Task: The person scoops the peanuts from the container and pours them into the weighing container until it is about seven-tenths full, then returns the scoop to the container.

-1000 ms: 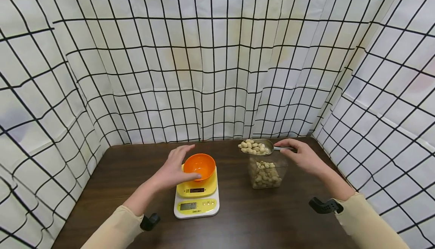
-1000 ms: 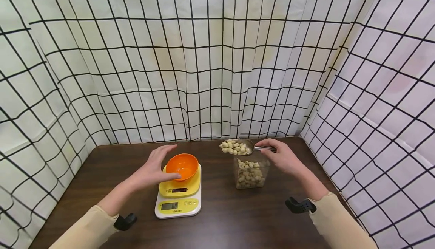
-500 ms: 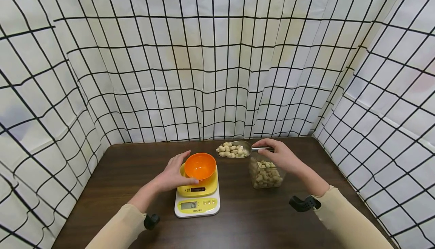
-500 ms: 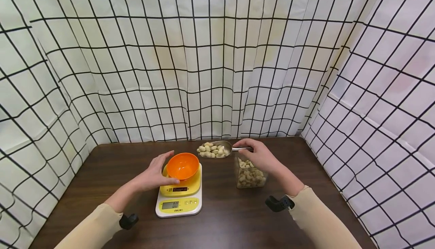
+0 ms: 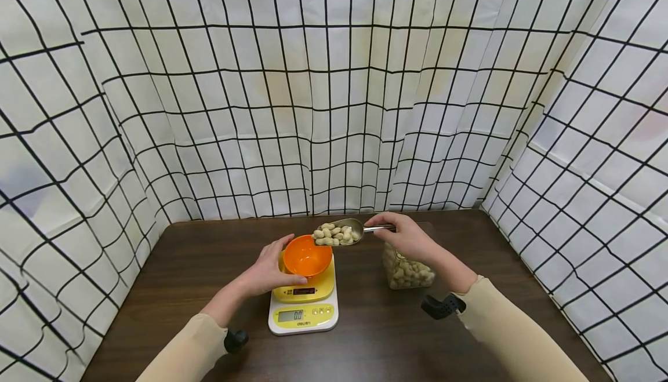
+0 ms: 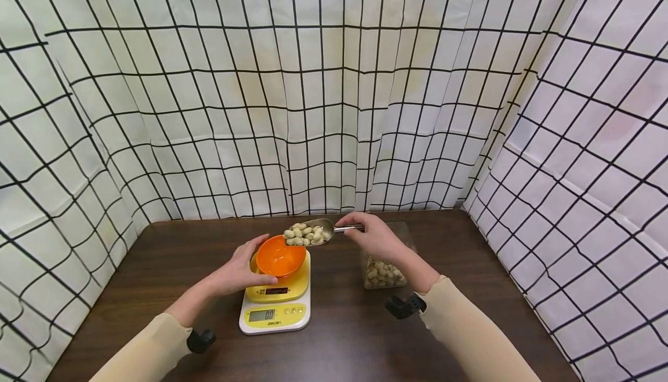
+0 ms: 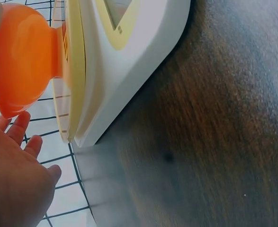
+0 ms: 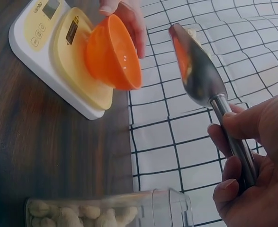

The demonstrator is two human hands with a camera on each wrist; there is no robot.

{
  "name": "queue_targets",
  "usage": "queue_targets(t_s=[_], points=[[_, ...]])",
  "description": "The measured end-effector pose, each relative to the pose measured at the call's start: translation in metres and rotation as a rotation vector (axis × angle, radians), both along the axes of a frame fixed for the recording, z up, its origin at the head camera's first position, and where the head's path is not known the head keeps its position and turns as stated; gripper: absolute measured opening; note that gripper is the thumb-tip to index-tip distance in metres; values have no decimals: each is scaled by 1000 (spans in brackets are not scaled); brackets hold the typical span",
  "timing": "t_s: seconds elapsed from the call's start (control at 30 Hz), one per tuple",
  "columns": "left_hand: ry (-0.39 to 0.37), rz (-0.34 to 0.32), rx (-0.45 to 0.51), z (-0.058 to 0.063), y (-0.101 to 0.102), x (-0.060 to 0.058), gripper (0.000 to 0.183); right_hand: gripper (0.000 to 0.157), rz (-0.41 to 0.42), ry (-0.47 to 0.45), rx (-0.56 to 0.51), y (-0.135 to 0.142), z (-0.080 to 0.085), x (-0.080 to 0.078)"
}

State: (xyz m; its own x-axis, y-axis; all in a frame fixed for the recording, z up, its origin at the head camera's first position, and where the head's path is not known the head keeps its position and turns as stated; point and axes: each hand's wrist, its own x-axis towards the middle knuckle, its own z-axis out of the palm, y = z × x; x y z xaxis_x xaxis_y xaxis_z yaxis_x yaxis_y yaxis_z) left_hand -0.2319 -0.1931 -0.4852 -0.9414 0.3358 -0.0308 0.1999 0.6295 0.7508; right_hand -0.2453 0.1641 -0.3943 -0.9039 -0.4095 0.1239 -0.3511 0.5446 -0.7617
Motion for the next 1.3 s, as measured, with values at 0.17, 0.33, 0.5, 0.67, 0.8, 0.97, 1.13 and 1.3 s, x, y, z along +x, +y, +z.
queue_targets(t_s=[0.17,0.33,0.5,0.67,0.8,0.97,1.13,1.3], points=[[-15,17,-4,-2,2,-1,117,20,6,3,27,-7,-3,-5],[-7,22,-4,-2,3,-1,114,21,19,73,102,-13,-6,-11],[8,21,2,-2,3,-1,112,20,36,210,197,-24,-3,-14],[5,18,-5,-3,3,-2,110,20,30,323,308,-33,2,-12],[3,18,-9,-3,3,-2,110,21,26,368,348,-35,7,-10],[-5,23,-12,-3,3,-2,109,21,14,365,361,-33,9,-9],[-15,25,-10,-2,3,-1,109,21,-8,344,351,-29,7,-10],[-13,21,-4,-2,3,-1,110,22,-17,337,352,-27,6,-11]])
